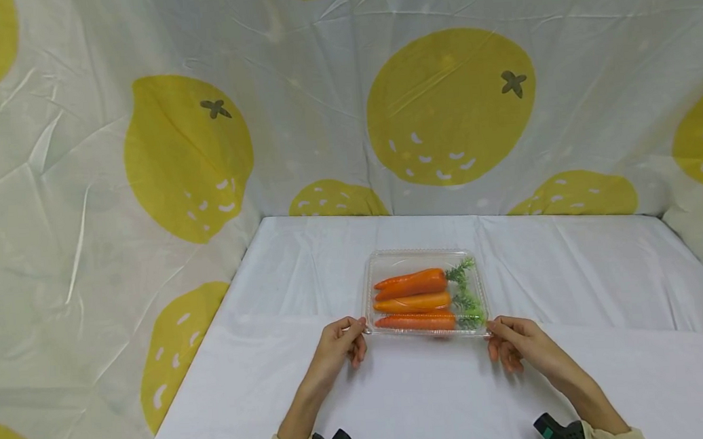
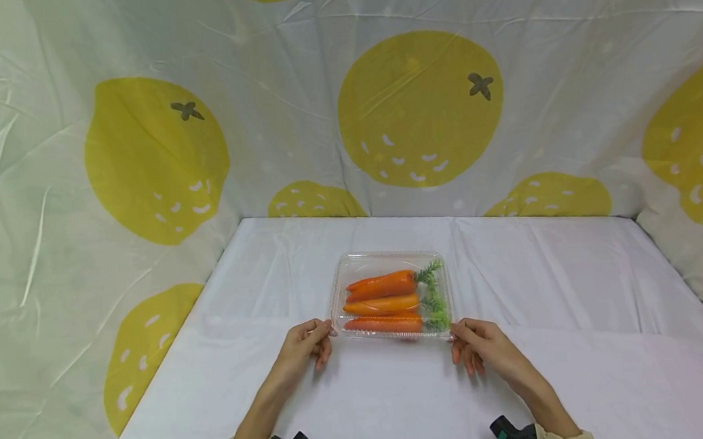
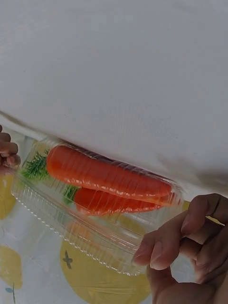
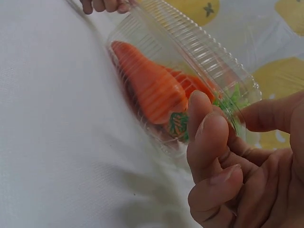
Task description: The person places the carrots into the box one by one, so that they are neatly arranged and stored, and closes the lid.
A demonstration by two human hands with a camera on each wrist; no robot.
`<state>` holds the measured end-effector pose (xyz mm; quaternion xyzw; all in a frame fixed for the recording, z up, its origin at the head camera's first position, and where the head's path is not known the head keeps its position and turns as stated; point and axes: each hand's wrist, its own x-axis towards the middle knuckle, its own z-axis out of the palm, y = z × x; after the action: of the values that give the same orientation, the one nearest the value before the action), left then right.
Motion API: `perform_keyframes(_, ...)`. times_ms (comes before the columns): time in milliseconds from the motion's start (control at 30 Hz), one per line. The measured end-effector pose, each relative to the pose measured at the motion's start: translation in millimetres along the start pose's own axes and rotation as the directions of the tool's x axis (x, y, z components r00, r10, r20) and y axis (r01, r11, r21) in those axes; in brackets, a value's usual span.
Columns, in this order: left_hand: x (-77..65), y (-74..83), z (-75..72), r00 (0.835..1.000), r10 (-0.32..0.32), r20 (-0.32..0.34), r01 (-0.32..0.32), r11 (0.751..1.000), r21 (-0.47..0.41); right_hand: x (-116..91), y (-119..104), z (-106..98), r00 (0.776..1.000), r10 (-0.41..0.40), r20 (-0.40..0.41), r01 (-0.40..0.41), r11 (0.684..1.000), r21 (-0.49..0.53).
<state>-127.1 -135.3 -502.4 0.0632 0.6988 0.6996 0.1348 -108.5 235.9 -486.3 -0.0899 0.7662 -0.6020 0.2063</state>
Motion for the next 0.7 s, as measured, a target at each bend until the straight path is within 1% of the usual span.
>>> perform_keyframes(167,1.1,-1.1,-0.1,1.000,0.009,0.029,-0.009,1.000,-0.003,-0.4,1.8,0.2,0.998,-0.050,0.023,0.050,0.999,-0.001)
perform_keyframes(300,0.2,-0.7,-0.6,0.999,0.014,0.049,-0.013,1.000,-0.008,-0.6,3.3,1.6,0.998,-0.062,0.020,0.061,0.998,0.012)
perform_keyframes(533,-3.0,2.3,-0.6,1.000,-0.014,0.009,0.014,1.000,-0.009,0.2,5.4,4.7,0.997,-0.075,0.029,0.074,0.997,0.031)
perform_keyframes(700,-3.8,3.3,-1.4,1.000,-0.010,0.011,0.010,1.000,-0.008,1.2,7.5,6.1,0.998,-0.055,0.010,0.054,0.998,0.027)
